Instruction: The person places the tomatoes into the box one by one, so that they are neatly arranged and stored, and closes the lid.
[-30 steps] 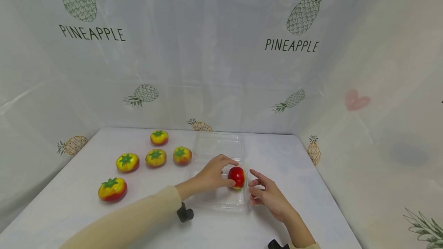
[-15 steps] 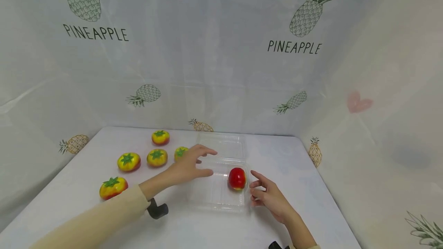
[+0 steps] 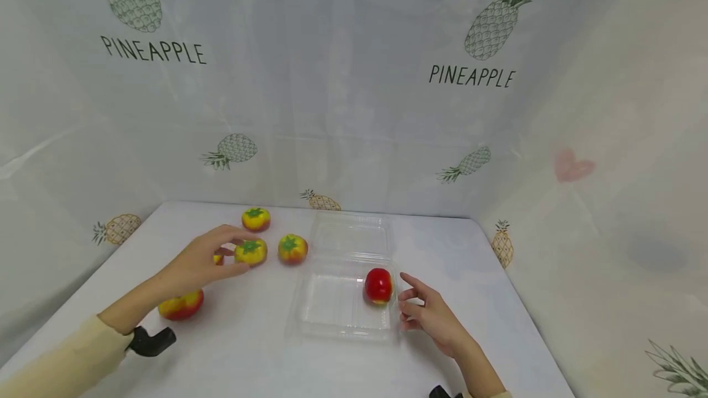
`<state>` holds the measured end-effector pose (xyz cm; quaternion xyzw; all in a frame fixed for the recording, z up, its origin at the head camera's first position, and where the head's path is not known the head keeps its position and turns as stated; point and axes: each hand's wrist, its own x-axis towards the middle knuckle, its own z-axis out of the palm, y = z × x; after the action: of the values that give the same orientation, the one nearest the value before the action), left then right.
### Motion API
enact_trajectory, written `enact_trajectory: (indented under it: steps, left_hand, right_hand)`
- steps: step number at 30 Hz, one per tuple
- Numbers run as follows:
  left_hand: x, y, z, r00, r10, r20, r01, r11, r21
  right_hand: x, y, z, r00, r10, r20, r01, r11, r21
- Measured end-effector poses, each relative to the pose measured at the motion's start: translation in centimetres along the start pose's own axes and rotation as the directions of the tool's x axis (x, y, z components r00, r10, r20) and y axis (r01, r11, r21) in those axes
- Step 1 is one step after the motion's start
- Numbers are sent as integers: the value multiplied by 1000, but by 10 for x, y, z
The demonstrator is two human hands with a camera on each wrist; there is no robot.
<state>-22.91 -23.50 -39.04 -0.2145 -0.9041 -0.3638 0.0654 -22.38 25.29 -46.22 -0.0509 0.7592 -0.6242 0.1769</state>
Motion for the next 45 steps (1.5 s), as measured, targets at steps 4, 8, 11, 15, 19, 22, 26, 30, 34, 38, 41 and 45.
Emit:
enact_trajectory:
  steps: [4,8,11,15,19,22,26,30,34,38,41,45]
  left_hand:
    - [-23,-30,-22,1000,-13,-11,14,998,54]
    - [-46,-63,-36,999,-38,-14,39,997,73]
    - [-60,-84,-41,997,-77,16,76,996,46]
    - [-72,-104,-43,980,-174,95,176,984,-16]
    - [-80,-117,-44,953,-250,173,265,962,-72]
    - [-84,-124,-45,922,-284,263,322,940,-113]
    - [-88,-130,-43,882,-311,354,376,917,-131]
    - [-89,-132,-41,886,-293,360,358,924,-130]
    - [-90,-127,-38,902,-237,361,302,943,-136]
    - [-91,-119,-36,905,-180,386,255,955,-152]
    - [-92,-115,-36,900,-145,411,230,959,-166]
    - [-94,-113,-37,893,-114,436,214,959,-187]
  right_hand:
    - [-2,1,-1,1000,3,-4,-3,1000,5]
    - [-3,1,0,1000,-1,3,1,1000,4]
    - [-2,0,0,1000,-2,4,2,1000,2]
    - [0,0,-1,1000,1,-4,-1,1000,-4]
    - [0,-1,-1,1000,4,-9,-4,1000,-7]
    - [-1,0,-1,1000,4,-10,-4,1000,-8]
    - [-2,1,-2,1000,-3,-3,3,1000,-6]
    - [-1,1,-2,1000,-10,-1,10,1000,-4]
    - [-1,0,-2,1000,-12,-8,12,1000,-7]
    - [-1,0,-2,1000,-18,0,18,1000,-11]
    - [-1,1,-2,1000,-15,-1,15,1000,-13]
    - [-1,1,-1,1000,-6,-6,6,1000,-17]
